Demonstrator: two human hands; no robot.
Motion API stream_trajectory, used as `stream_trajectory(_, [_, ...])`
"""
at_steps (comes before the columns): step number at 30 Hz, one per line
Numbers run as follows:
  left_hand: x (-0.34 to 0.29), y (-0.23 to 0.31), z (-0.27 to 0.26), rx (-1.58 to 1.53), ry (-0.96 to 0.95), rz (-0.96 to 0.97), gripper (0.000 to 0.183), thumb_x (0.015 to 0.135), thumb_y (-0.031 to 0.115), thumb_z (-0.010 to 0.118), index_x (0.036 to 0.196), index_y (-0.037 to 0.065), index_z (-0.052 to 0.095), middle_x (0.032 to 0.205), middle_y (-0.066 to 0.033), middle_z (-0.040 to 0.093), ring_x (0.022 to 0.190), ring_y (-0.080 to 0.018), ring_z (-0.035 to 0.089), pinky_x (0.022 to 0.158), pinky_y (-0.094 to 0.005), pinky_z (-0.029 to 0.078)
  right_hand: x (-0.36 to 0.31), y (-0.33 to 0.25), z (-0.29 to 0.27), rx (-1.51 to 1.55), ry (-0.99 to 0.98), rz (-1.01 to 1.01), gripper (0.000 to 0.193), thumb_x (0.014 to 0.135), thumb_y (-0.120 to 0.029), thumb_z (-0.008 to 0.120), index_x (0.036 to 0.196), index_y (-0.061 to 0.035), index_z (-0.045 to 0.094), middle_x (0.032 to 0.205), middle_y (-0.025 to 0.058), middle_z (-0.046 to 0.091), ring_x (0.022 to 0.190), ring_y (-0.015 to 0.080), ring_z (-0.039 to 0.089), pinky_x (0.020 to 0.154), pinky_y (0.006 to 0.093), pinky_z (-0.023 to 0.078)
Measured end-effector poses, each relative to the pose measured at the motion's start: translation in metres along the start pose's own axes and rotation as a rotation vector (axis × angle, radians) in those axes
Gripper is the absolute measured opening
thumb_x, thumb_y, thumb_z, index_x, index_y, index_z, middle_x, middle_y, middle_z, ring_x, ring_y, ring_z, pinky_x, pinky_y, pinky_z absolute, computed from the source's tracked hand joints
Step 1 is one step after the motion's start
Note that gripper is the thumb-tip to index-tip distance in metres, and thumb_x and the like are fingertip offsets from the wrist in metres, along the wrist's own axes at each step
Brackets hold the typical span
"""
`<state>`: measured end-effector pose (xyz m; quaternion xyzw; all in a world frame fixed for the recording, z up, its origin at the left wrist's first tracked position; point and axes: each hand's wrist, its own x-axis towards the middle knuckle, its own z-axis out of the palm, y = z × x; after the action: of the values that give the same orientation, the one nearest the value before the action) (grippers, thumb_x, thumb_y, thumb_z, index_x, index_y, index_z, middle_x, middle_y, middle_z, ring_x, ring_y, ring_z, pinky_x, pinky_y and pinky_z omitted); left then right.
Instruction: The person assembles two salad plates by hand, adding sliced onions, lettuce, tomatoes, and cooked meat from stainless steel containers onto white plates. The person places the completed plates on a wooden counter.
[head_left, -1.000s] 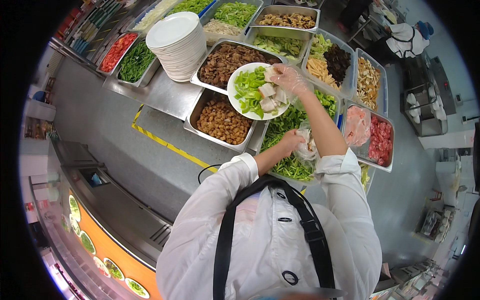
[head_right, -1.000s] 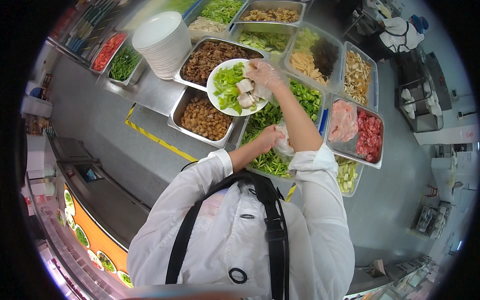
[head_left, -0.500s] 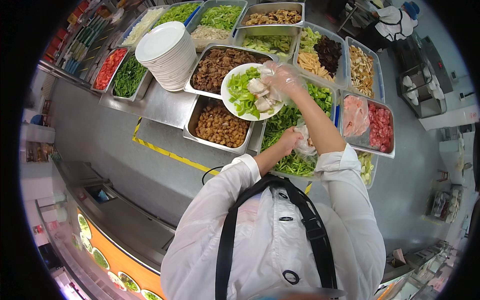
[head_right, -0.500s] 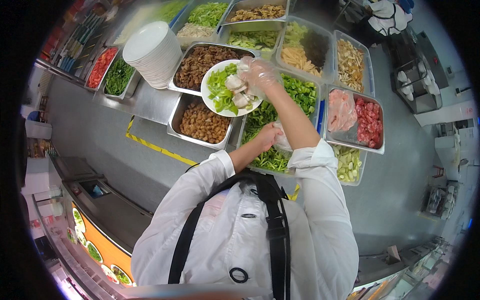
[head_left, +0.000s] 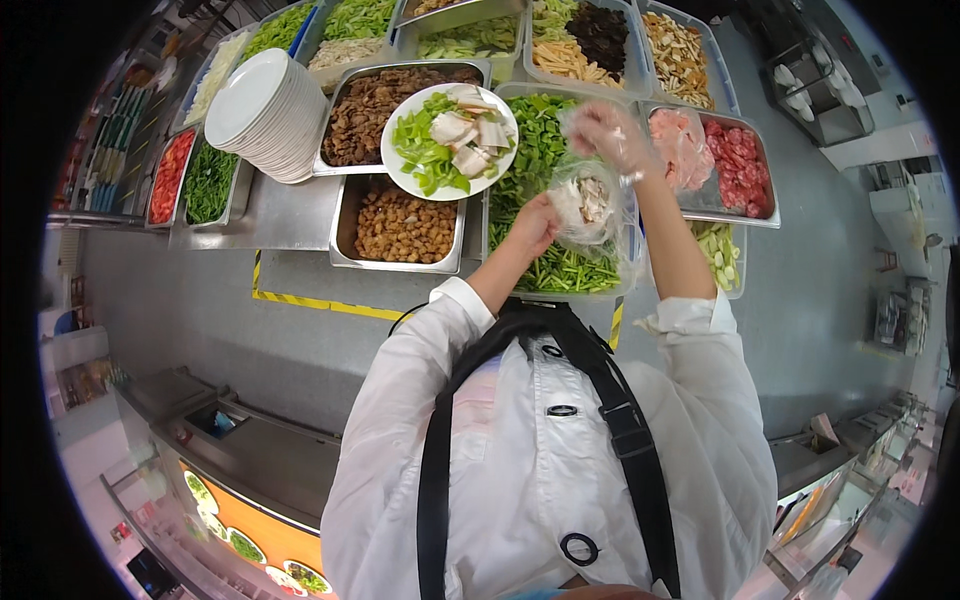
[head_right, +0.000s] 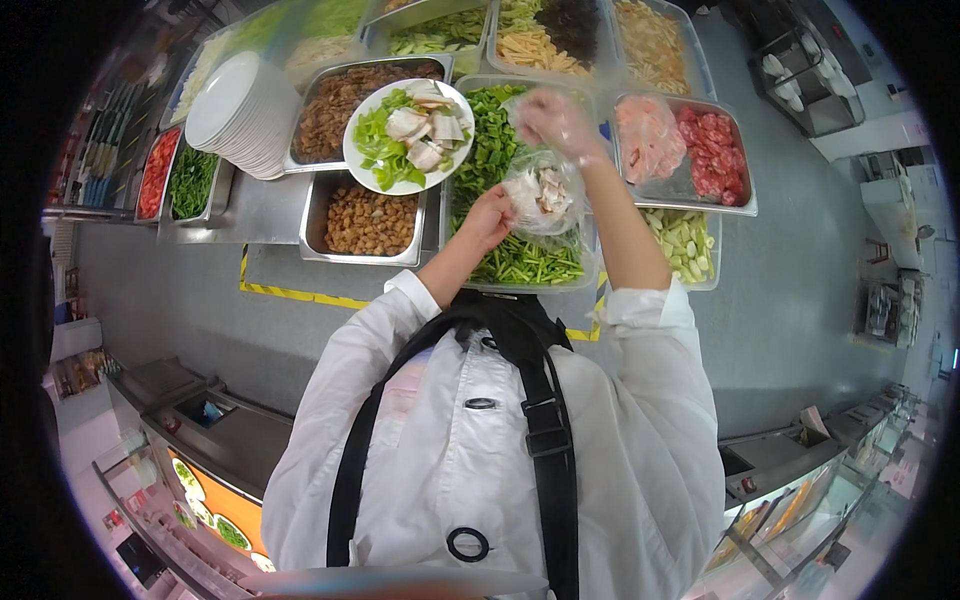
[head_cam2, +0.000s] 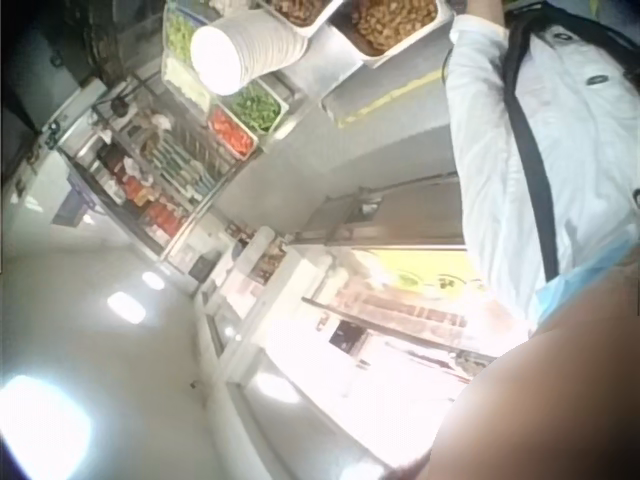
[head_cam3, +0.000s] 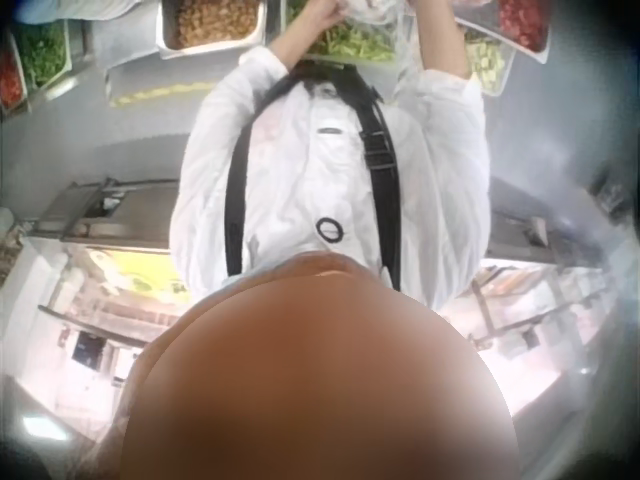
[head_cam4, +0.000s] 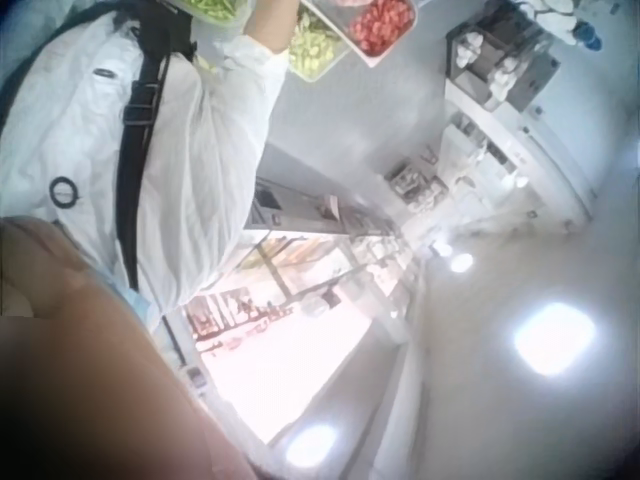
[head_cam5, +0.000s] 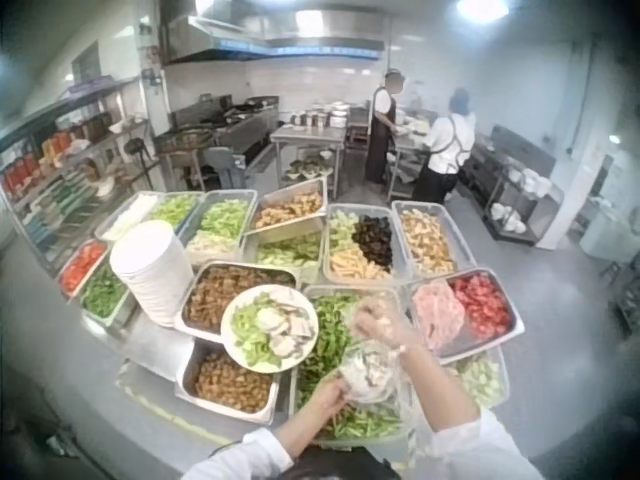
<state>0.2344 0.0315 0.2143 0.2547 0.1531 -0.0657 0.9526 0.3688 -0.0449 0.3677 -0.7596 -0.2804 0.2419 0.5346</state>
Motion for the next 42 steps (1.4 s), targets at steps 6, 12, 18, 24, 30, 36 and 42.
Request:
stream_trajectory(6, [0.005,-0.006,-0.003,-0.103,-0.058,0.0,0.045,0.066,-0.013,0.041,0.108,0.001,0.05,0.102,-0.0075,0.058,0.089,-0.0202,0.057,0.076,-0.0297,0.046,-0.071,0.079,0.002,-0.644,0.025,0.064,0.034,0.073,-0.025,0.066,0.095,-0.0008,0.058,0.075,0.0118,0.06,0.07,0.0218,0.059,0.064,0.0315,0.048])
stream_trajectory(12, [0.0,-0.004,-0.003,-0.024,-0.043,-0.001,0.042,0.074,-0.006,0.047,0.116,-0.001,0.049,0.101,-0.0075,0.059,0.091,-0.0187,0.059,0.082,-0.029,0.048,-0.093,0.07,0.028,-0.87,0.081,0.016,0.08,0.06,-0.047,0.073,0.121,-0.0039,0.046,0.108,0.0242,0.054,0.102,0.0381,0.052,0.083,0.042,0.044])
stream_trajectory(18, [-0.014,0.005,0.038,0.408,0.042,0.082,0.03,0.08,0.001,0.05,0.11,-0.003,0.055,0.087,-0.004,0.061,0.072,-0.0119,0.058,0.067,-0.0237,0.047,-0.104,0.076,0.044,-0.796,0.289,-0.071,0.049,0.067,-0.037,0.068,0.098,-0.0027,0.054,0.096,0.0234,0.056,0.09,0.0378,0.055,0.073,0.044,0.045])
stream_trajectory(24, [-0.005,0.0,0.007,0.24,0.077,0.091,0.03,0.081,0.004,0.047,0.109,-0.002,0.056,0.09,-0.0056,0.062,0.074,-0.0134,0.059,0.066,-0.0241,0.048,-0.115,0.077,0.051,-0.624,0.237,0.034,0.024,0.074,-0.024,0.06,0.086,-0.0033,0.057,0.08,0.0156,0.058,0.075,0.0331,0.058,0.064,0.0426,0.045])
stream_trajectory(30, [-0.023,0.009,0.045,0.18,-0.005,0.077,0.033,0.082,0.005,0.047,0.113,-0.003,0.054,0.103,-0.0116,0.061,0.089,-0.0192,0.061,0.077,-0.0278,0.049,-0.128,0.072,0.077,-0.704,0.176,-0.282,0.01,0.078,-0.013,0.054,0.079,-0.0044,0.058,0.074,0.0138,0.057,0.072,0.0334,0.057,0.061,0.038,0.044])
stream_trajectory(36, [-0.01,0.004,0.019,0.117,0.145,0.082,0.029,0.088,0.01,0.047,0.111,-0.006,0.054,0.106,-0.0137,0.06,0.091,-0.0215,0.06,0.082,-0.0346,0.048,-0.127,0.07,0.034,-0.291,0.218,-0.043,0.02,0.077,-0.019,0.059,0.089,-0.0031,0.057,0.079,0.0174,0.06,0.071,0.0347,0.058,0.062,0.0392,0.046])
stream_trajectory(42, [-0.01,0.007,0.026,0.122,0.034,0.042,0.027,0.092,0.018,0.046,0.104,-0.004,0.056,0.099,-0.0113,0.061,0.091,-0.0224,0.059,0.082,-0.0371,0.049,-0.106,0.056,0.028,-0.537,0.19,0.001,0.04,0.08,-0.034,0.061,0.101,-0.0005,0.06,0.086,0.0177,0.063,0.077,0.0301,0.061,0.068,0.0359,0.047])
